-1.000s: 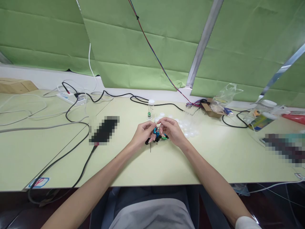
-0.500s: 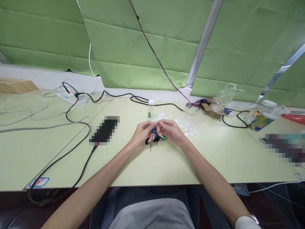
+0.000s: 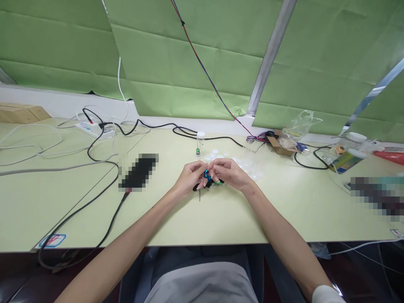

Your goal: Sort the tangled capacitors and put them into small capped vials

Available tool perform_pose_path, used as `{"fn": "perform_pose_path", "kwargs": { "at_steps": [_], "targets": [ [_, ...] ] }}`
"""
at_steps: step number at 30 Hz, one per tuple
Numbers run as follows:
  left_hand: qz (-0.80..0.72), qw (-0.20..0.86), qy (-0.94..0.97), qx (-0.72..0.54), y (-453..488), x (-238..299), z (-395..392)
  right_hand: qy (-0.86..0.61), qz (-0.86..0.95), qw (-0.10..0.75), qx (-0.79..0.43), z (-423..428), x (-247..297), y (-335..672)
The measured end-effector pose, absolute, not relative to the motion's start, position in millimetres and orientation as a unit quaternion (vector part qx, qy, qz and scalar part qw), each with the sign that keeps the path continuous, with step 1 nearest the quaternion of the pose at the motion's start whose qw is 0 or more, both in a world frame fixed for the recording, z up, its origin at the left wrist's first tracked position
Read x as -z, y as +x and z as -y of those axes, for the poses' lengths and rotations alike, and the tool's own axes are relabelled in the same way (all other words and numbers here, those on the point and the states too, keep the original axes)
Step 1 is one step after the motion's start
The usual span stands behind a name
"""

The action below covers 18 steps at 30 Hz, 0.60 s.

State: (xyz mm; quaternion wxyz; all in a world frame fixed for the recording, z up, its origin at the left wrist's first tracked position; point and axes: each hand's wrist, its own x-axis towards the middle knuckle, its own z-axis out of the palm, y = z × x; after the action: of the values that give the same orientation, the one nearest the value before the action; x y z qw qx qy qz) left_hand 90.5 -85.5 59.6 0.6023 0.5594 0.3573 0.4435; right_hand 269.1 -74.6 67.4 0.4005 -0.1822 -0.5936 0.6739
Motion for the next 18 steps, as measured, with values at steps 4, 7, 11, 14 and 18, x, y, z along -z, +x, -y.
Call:
{"fn": "perform_pose_path", "kwargs": {
  "at_steps": [4,7,11,14,18],
  "targets": [
    [-0.354,0.608,0.56,-0.438,91.3,-61.2,87.6,-0.188,0.606,0.4,-0.661,74.4,-66.2,269.0],
    [-0.353,0.609,0.557,-0.44,92.3,-62.8,88.8,-0.195,0.611,0.402,-0.653,73.8,-65.1,268.9],
    [-0.354,0.617,0.552,-0.436,92.9,-63.4,88.8,-0.188,0.614,0.408,-0.649,73.1,-63.4,268.6],
    [-0.354,0.623,0.543,-0.437,92.9,-63.1,88.5,-0.184,0.62,0.412,-0.642,72.6,-62.0,269.0],
    [-0.35,0.635,0.536,-0.433,92.7,-62.6,88.6,-0.196,0.628,0.418,-0.626,72.8,-60.9,269.2]
  ]
}}
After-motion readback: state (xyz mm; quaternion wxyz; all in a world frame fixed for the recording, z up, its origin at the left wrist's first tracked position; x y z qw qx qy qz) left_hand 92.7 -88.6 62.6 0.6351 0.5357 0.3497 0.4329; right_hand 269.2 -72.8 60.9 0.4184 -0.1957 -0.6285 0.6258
